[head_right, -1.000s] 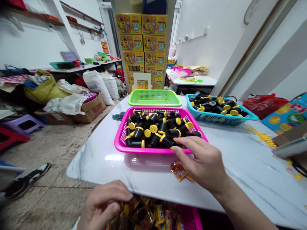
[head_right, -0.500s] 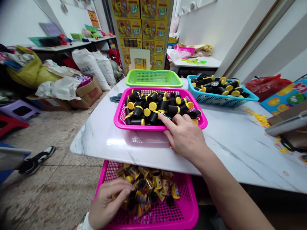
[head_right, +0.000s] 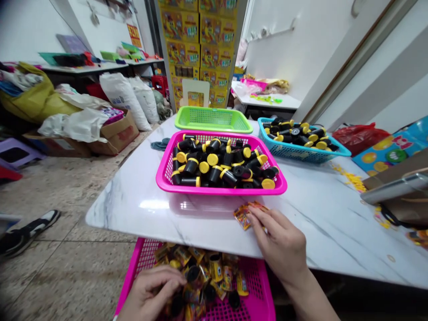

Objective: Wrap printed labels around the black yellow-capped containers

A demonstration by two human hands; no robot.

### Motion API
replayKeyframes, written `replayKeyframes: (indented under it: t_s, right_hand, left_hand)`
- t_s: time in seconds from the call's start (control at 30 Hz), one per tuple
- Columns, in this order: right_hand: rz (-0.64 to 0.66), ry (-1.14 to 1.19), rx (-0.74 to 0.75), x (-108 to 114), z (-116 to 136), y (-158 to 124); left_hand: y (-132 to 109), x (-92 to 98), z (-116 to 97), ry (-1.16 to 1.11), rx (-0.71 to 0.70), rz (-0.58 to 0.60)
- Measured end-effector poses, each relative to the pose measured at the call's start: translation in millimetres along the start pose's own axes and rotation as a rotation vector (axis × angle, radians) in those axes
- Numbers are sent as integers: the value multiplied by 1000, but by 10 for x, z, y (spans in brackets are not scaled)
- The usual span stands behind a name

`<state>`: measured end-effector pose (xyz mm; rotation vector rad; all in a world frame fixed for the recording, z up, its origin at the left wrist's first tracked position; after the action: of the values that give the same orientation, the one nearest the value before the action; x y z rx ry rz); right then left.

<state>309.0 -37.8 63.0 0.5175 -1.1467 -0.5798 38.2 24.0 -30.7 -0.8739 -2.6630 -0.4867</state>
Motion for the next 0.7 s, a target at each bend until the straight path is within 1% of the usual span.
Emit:
replayKeyframes:
  t_s: [0.1, 0.17, 0.23, 0.3, 0.33, 0.4, 0.43, 0.47, 0.53, 0.6, 0.63, 0.7]
  right_hand:
    - [64, -112, -24, -261, -162, -198]
    - [61, -176, 3, -383, -182, -246]
    - [24, -243, 29, -429, -152, -247]
    - [-7, -263, 54, -423, -81, -229]
    - [-20, -242, 64, -406, -30, -220]
    - [-61, -151, 86, -352, 116, -213]
    - [-80, -100, 99, -328, 211, -215]
    - [-92, -51, 119, -313, 322, -223]
    - [-83, 45, 180, -313, 567, -247]
    - [-44, 169, 188, -338, 750, -267]
    - [-29, 241, 142, -353, 785, -268]
    - [12, 392, -55, -414, 734, -257]
  left_hand:
    - [67, 23, -103, -35, 19, 15]
    - [159, 15, -208, -75, 14, 35]
    - [249, -23, -302, -115, 22, 60]
    - [327, -75, -346, -155, 82, 56]
    - [361, -108, -340, -186, 146, 42]
    - [422, -201, -287, -290, 321, 16]
    - [450, -256, -255, -363, 409, 10]
    - [484, -310, -237, -442, 468, 11]
    - [565, -366, -235, -536, 498, 18]
    - [625, -324, -238, -529, 477, 2]
    - [640, -271, -239, -502, 459, -18]
    - [639, -151, -244, -438, 420, -46]
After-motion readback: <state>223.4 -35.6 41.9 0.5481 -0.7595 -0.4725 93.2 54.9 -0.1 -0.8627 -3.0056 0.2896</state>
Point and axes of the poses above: each hand's wrist, its own y-axis towards the middle knuckle, its own x-axis out of the back of the hand, z = x × y, the point moved 6 cm from there along y, towards the middle knuckle, and after that the axes turned 6 degrees about y, right-handed, at the moved point
